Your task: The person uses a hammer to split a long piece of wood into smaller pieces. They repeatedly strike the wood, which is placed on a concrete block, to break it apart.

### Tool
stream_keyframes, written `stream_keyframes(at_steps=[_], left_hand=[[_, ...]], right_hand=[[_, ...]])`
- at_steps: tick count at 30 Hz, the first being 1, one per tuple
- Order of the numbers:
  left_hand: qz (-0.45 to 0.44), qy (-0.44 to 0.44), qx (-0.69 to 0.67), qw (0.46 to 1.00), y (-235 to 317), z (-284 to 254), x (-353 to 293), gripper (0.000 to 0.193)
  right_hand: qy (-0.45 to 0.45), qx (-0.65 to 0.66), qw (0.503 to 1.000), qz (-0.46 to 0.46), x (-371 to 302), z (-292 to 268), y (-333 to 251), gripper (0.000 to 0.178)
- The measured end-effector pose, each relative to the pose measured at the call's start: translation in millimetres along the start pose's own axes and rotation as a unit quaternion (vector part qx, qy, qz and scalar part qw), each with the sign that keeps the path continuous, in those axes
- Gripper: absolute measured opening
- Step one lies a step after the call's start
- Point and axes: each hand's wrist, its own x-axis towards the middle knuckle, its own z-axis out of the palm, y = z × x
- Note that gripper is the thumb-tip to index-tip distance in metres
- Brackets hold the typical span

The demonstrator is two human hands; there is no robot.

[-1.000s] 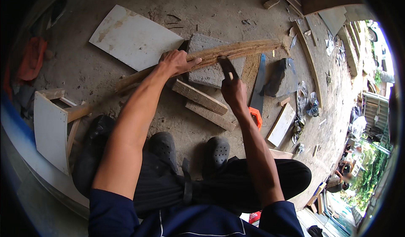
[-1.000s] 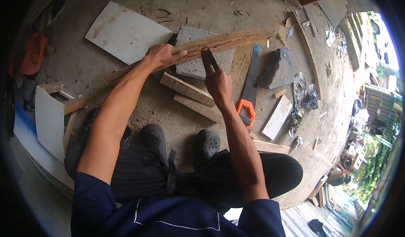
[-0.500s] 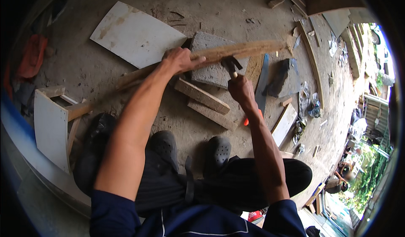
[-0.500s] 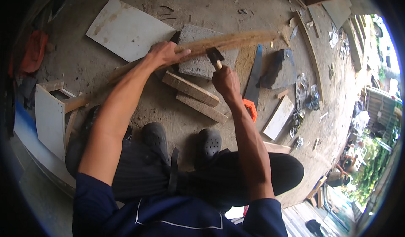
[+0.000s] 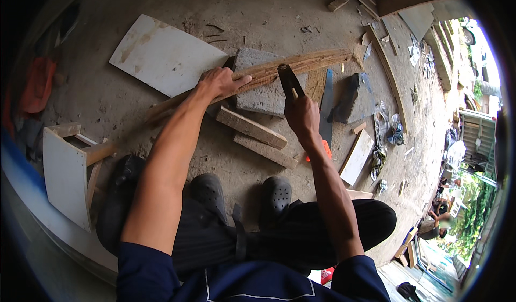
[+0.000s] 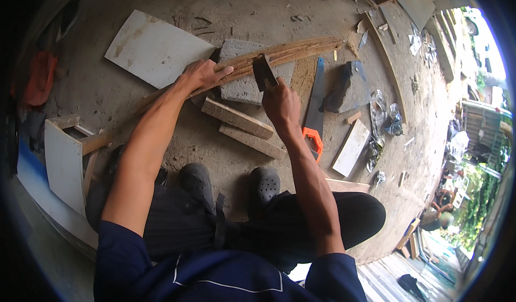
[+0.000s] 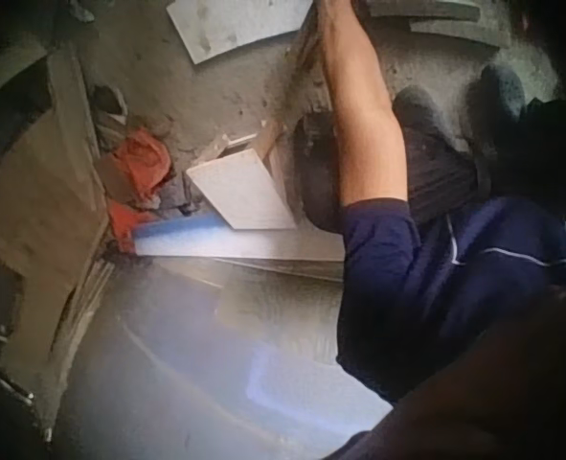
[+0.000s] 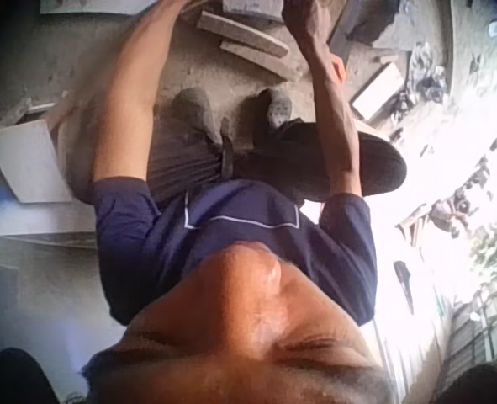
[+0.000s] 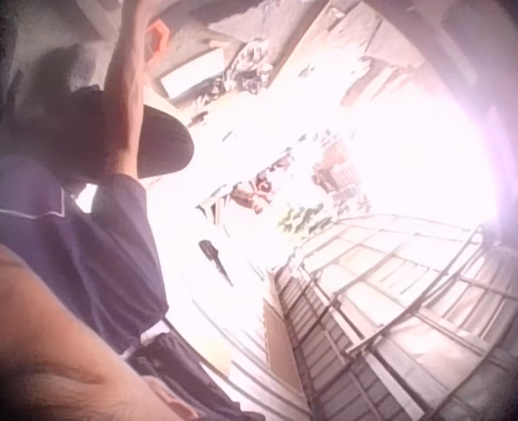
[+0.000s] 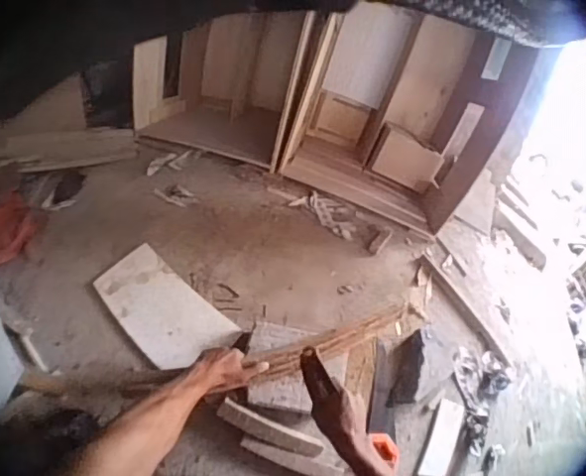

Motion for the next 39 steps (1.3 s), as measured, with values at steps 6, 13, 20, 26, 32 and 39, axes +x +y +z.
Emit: stream_keyframes(at_steps=[6, 13, 20, 26, 32, 39], left_hand=[[0.012, -0.006, 0.011, 1.000, 10, 9, -6, 0.099], [-0.015, -0.012, -0.001, 1.000, -4, 1, 4, 0.098], [-0.015, -0.018, 0.006, 1.000, 4, 2, 4, 0.096], [-0.013, -0.037, 0.005, 0.999, 1, 5, 9, 0.094], [-0.010, -0.010, -0.007, 1.000, -9, 11, 17, 0.095], [0.013, -0.015, 0.002, 1.000, 9, 11, 14, 0.101]], right_hand=[[-0.069, -0.064, 0.995, 0.014, -2, 21, 20, 0.023], [0.017, 0.011, 0.997, -0.068, -13, 17, -4, 0.013], [-0.039, -0.084, 0.995, -0.047, -18, 16, -1, 0.012], [-0.031, -0.097, 0.989, -0.111, -18, 33, 21, 0.010], [-0.025, -0.105, 0.988, -0.109, -9, 21, 12, 0.011], [-0.073, -0.178, 0.978, -0.075, 5, 26, 38, 0.011]])
